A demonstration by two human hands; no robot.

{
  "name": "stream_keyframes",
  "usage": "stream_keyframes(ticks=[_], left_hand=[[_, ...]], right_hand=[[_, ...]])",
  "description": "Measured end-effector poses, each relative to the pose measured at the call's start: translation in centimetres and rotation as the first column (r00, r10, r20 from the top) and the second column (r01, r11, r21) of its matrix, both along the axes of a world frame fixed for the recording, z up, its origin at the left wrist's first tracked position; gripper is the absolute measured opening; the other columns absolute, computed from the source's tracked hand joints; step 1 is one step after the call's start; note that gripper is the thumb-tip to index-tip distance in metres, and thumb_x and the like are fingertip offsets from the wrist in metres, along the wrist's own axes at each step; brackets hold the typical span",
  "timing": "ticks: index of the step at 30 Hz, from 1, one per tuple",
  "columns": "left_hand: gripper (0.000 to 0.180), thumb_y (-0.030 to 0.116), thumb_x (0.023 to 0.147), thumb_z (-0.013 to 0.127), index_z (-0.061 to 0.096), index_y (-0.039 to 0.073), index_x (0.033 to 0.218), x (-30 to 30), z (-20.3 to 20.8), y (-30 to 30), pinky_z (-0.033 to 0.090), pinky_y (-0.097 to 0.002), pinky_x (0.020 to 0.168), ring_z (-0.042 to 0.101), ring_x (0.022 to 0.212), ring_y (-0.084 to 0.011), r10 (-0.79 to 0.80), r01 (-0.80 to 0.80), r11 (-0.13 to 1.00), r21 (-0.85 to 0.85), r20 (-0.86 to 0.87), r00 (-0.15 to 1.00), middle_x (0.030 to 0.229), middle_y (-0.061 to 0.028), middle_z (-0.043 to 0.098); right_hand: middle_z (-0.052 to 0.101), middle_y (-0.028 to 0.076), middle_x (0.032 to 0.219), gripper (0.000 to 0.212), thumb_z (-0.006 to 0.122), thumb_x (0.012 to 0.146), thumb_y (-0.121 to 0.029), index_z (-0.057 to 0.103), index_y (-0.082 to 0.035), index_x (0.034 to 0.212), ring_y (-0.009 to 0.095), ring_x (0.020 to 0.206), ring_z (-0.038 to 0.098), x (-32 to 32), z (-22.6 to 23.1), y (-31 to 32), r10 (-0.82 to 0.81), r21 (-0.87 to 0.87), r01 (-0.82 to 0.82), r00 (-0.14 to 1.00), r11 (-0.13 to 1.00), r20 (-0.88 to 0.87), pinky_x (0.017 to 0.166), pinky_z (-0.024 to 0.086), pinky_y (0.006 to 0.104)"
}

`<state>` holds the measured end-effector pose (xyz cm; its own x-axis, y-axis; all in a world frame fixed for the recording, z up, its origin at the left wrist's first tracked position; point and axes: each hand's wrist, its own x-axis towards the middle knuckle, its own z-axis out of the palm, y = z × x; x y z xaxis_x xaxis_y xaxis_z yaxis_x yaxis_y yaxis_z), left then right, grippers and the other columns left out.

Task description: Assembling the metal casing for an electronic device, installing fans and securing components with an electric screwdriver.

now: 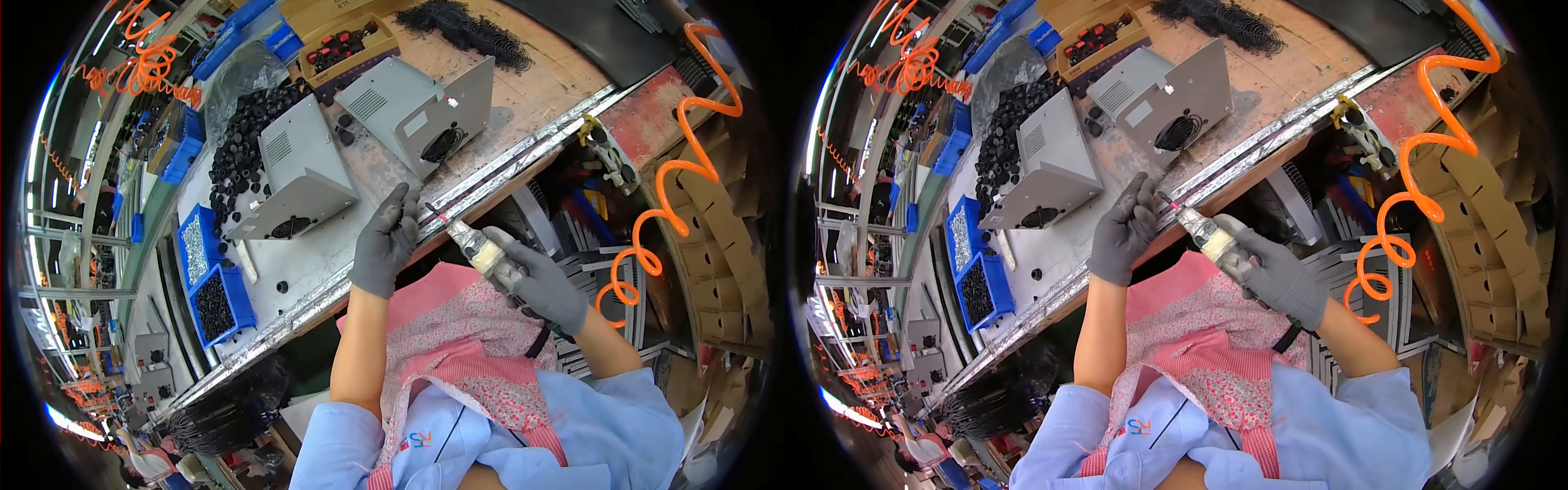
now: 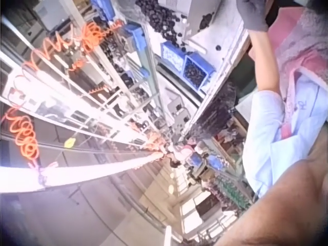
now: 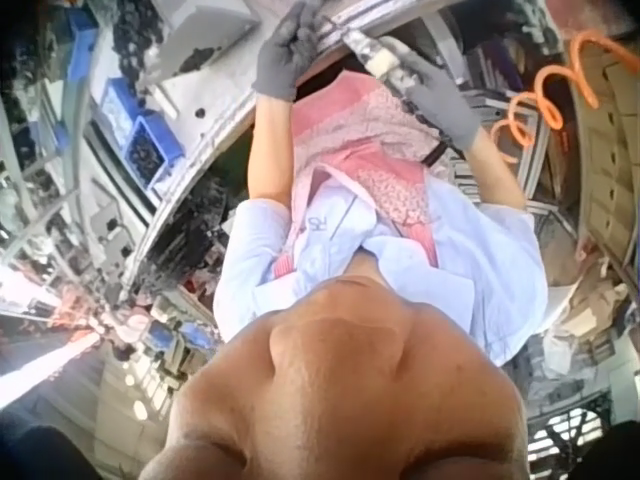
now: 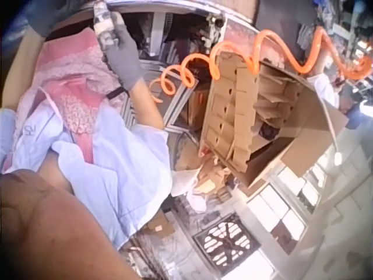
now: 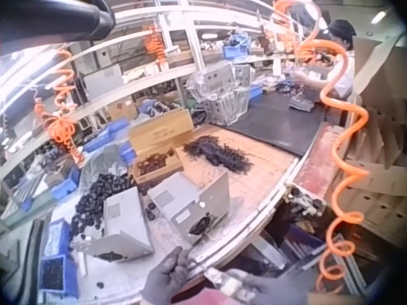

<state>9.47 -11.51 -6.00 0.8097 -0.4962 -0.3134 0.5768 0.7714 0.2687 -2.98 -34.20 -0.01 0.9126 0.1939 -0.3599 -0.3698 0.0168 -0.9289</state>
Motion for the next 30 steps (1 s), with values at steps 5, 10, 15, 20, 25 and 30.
stream_keyframes(ticks=[5, 10, 15, 20, 25, 30], left_hand=[[0.032, 0.015, 0.093, 0.044, 0.045, 0.003, 0.123, -0.5, -0.3, 0.1, 0.044, -0.0181, 0.048, 0.053, 0.065, -0.0114, -0.082, 0.082, 0.995, -0.049, -0.005, 0.997, 0.097, -0.0093, 0.059], [0.026, 0.028, 0.089, 0.055, 0.053, 0.007, 0.104, -1.1, -0.2, -0.4, 0.035, -0.0147, 0.042, 0.046, 0.053, -0.0071, -0.084, 0.074, 0.989, 0.127, 0.075, 0.994, 0.077, -0.0003, 0.057], [0.025, 0.023, 0.091, 0.051, 0.051, 0.005, 0.109, -1.3, 0.8, -1.5, 0.036, -0.0151, 0.042, 0.048, 0.059, -0.0086, -0.008, -0.006, 0.973, 0.231, 0.059, 0.998, 0.081, -0.0031, 0.056], [0.025, 0.017, 0.09, 0.052, 0.05, 0.004, 0.111, -1.3, 1.7, -1.8, 0.037, -0.0156, 0.043, 0.05, 0.06, -0.009, 0.026, -0.033, 0.98, 0.196, 0.038, 0.999, 0.093, -0.0059, 0.06], [0.022, 0.021, 0.089, 0.054, 0.053, 0.008, 0.108, -1.4, 1.5, -1.7, 0.036, -0.0151, 0.041, 0.053, 0.061, -0.0088, -0.046, 0.028, 0.987, 0.157, 0.113, 0.992, 0.097, -0.006, 0.061], [0.022, 0.024, 0.089, 0.055, 0.054, 0.009, 0.104, -1.5, 1.5, -1.8, 0.036, -0.0141, 0.04, 0.052, 0.06, -0.0077, -0.045, 0.016, 0.977, 0.215, 0.128, 0.991, 0.098, -0.0057, 0.061]], right_hand=[[0.055, -0.001, 0.104, 0.053, 0.047, 0.088, -0.014, 0.032, -0.011, 0.138, 0.001, 0.064, 0.043, 0.0, 0.0, 1.0, 0.013, 0.112, -0.022, 0.997, 0.994, 0.082, 0.055, 0.04, 0.0161], [0.054, 0.0, 0.112, 0.054, 0.051, 0.088, -0.014, 0.031, -0.01, 0.139, 0.001, 0.065, 0.042, 0.0, 0.6, 0.9, 0.046, 0.094, -0.046, 0.999, 0.995, 0.011, 0.055, 0.039, 0.0158], [0.054, 0.001, 0.107, 0.059, 0.052, 0.086, -0.024, 0.03, -0.01, 0.139, 0.003, 0.064, 0.044, -0.3, -0.2, 0.8, 0.038, 0.097, -0.041, 0.999, 0.994, 0.034, 0.056, 0.041, 0.0176], [0.056, -0.001, 0.098, 0.054, 0.053, 0.088, -0.015, 0.033, -0.01, 0.138, 0.002, 0.063, 0.045, -0.4, 0.4, 1.0, 0.025, 0.07, -0.029, 0.998, 0.997, 0.052, 0.055, 0.042, 0.0167], [0.056, 0.001, 0.099, 0.056, 0.054, 0.088, -0.019, 0.032, -0.011, 0.139, 0.002, 0.061, 0.044, -0.3, 0.3, 1.2, 0.012, 0.135, -0.015, 1.0, 0.991, 0.027, 0.054, 0.042, 0.0171], [0.055, 0.001, 0.103, 0.057, 0.052, 0.087, -0.02, 0.031, -0.011, 0.139, 0.002, 0.062, 0.044, -0.1, -0.2, 1.1, 0.018, 0.147, -0.02, 1.0, 0.989, 0.015, 0.054, 0.042, 0.017]])
